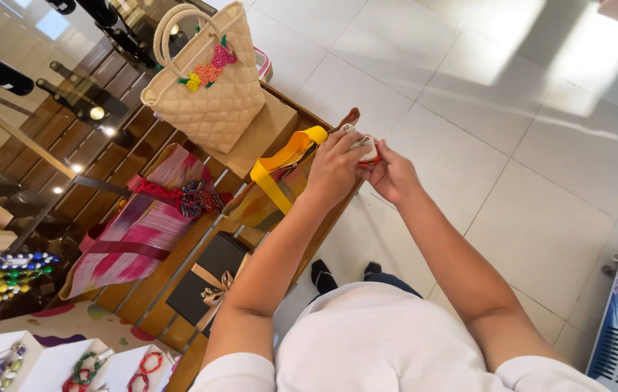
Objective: Cleaning and organizing bracelets and necklaces on a shop display shelf.
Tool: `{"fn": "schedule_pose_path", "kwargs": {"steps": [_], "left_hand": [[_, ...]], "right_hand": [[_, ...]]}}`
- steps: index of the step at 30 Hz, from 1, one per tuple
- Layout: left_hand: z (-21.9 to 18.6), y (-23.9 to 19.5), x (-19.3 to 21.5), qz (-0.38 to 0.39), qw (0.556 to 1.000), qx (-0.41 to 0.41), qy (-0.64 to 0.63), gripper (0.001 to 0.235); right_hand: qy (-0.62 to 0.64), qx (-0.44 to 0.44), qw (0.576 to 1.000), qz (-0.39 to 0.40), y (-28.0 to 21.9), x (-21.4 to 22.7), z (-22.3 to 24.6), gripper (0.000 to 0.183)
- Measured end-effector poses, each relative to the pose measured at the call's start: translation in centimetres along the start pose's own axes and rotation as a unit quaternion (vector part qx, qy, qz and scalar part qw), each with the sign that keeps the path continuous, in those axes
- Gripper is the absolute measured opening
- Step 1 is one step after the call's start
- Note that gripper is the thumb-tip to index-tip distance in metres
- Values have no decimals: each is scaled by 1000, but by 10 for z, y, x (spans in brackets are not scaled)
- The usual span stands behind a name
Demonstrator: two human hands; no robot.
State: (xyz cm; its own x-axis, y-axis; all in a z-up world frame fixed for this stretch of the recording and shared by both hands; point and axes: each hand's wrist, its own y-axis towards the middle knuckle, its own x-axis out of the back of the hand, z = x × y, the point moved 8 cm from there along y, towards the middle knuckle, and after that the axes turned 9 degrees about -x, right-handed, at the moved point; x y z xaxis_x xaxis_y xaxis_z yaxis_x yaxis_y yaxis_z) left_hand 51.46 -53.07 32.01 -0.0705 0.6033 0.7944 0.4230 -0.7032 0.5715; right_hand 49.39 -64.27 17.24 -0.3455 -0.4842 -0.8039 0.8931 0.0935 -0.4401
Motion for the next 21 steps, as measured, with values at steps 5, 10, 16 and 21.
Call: {"fn": "schedule_pose_path", "kwargs": {"steps": [5,10,16,21], "left_hand": [[12,14,10,-45,999,4,-7,28],[1,32,-12,-66,997,-27,22,29],[35,55,-32,-15,1000,-17,21,27],[116,52,-87,-108,794,439,-406,39]], "right_hand": [[4,15,1000,9,21,32,19,33],[14,11,1000,10,41,34,30,33],[-17,7,1000,11,71,43,80,35],[-98,-3,995,37,80,4,125,33]]}}
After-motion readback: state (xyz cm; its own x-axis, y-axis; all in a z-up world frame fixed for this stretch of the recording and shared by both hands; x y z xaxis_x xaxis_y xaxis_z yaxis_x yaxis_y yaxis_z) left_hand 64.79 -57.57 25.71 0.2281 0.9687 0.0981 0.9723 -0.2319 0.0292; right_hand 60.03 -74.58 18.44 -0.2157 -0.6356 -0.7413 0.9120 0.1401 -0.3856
